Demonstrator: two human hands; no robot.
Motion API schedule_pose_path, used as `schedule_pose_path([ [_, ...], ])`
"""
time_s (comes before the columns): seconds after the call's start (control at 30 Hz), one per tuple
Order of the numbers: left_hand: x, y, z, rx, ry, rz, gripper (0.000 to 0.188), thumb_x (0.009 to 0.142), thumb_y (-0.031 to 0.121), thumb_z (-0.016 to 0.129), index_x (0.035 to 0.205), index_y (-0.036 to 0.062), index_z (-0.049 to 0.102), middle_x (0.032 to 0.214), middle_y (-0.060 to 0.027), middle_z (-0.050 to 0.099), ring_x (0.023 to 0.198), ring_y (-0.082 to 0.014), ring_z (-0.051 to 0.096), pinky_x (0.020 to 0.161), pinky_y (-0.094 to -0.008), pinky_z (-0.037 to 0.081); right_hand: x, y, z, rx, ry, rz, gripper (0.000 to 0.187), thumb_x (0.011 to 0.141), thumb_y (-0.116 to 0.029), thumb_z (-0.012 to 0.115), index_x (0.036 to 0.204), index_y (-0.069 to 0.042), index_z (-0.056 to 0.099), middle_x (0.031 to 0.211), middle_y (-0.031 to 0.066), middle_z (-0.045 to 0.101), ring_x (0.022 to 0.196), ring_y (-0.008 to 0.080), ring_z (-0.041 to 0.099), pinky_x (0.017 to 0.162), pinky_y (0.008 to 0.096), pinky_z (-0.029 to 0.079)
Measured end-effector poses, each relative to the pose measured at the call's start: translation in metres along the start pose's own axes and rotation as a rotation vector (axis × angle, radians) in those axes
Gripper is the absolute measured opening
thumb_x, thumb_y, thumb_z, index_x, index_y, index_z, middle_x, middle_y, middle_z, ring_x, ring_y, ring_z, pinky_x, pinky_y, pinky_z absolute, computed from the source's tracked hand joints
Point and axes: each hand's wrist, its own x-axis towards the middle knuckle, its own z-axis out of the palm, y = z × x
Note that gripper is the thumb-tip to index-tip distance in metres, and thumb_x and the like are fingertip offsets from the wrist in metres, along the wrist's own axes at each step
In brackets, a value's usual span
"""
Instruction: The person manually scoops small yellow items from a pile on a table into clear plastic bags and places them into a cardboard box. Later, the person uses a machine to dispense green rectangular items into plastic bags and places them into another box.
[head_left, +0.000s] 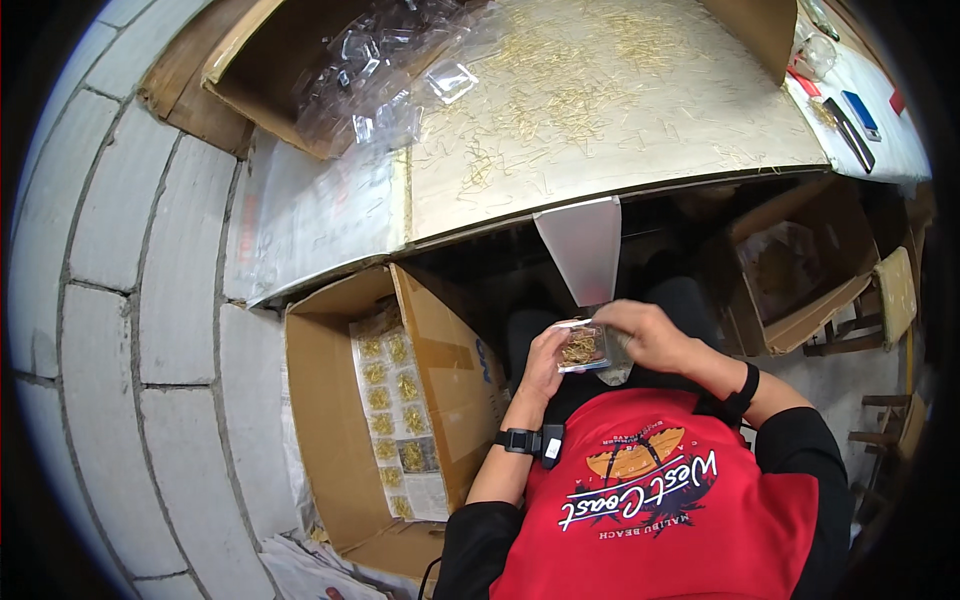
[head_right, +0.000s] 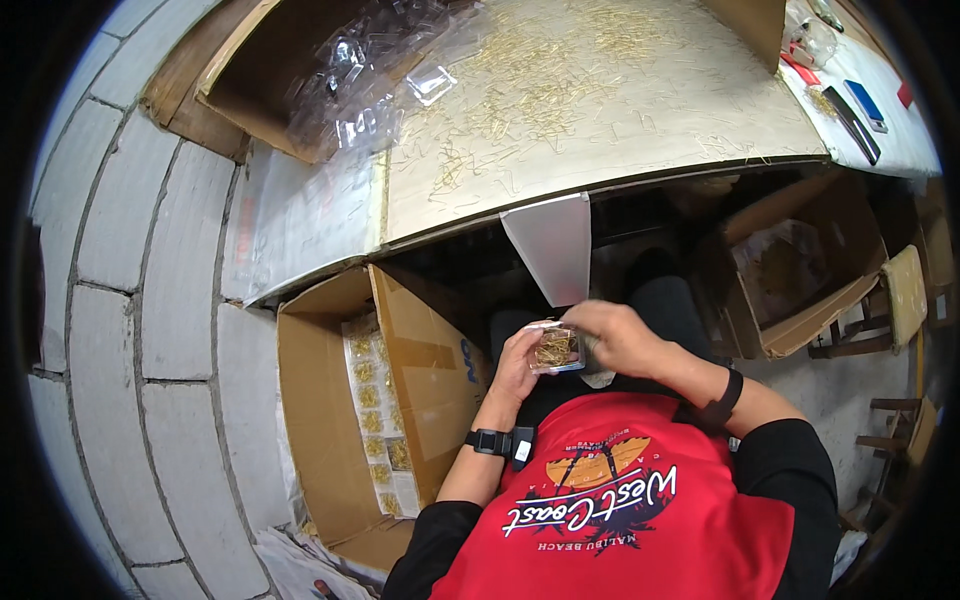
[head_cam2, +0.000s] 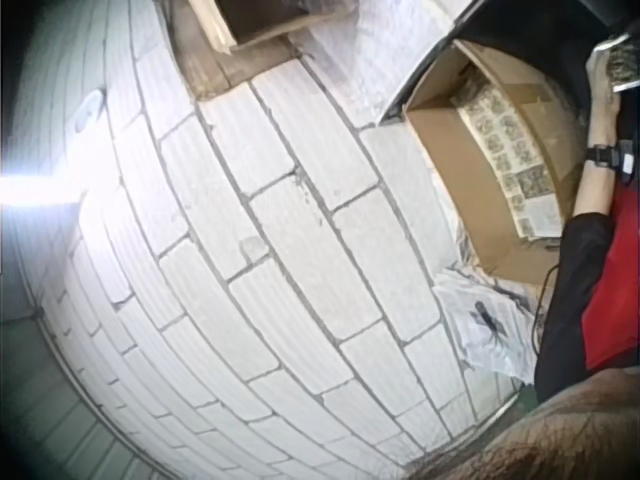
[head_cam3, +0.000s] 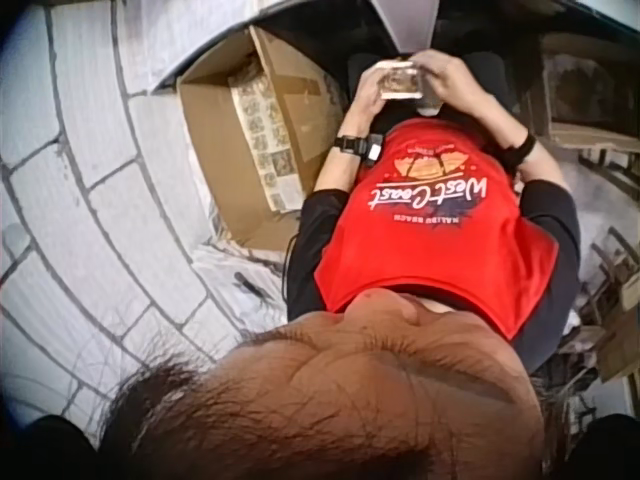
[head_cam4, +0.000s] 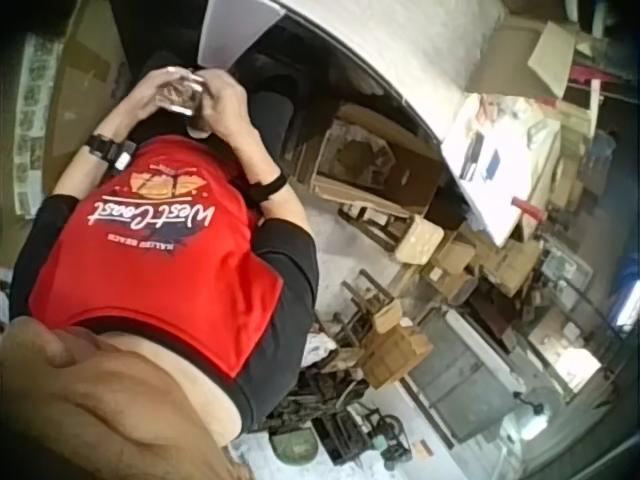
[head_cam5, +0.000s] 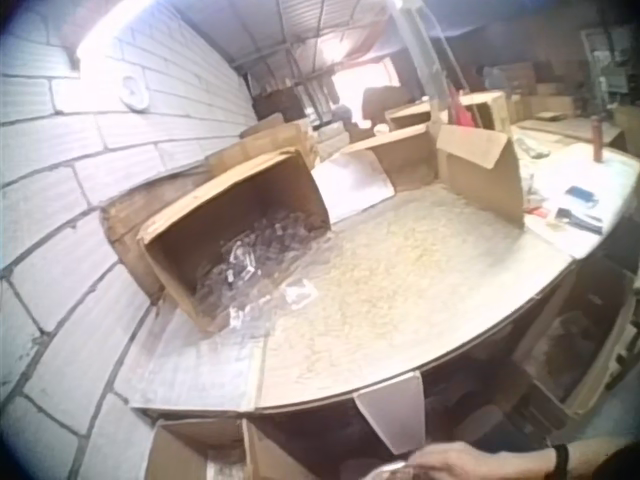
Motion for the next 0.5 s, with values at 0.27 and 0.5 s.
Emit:
schedule_pose_path([
  [0.27,-0.012,0.025,0.023,0.091,-0.040,-0.001,0.038,0.095,0.029,0.039,0.108,-0.0033,0.053,0.091,-0.0139,0.063,0.069,-0.0226,0.066,0.044,-0.0260,0.054,0.017,0.001,0.014,-0.057,-0.030,0.178,0.024,0.081,-0.017,0.058,0.099,-0.001,0.062,0.090,0.0177,0.063,0.085,0.0359,0.060,0.074,0.0410,0.048],
  [0.5,-0.007,0.021,0.013,-0.019,0.074,0.011,0.039,0.095,0.036,0.039,0.099,0.0016,0.056,0.084,-0.0085,0.062,0.065,-0.0165,0.063,0.041,-0.0257,0.052,0.029,-0.003,0.023,-0.603,0.015,-0.299,0.036,0.070,-0.016,0.062,0.104,-0.003,0.061,0.101,0.0107,0.061,0.103,0.0277,0.056,0.088,0.0400,0.043],
])
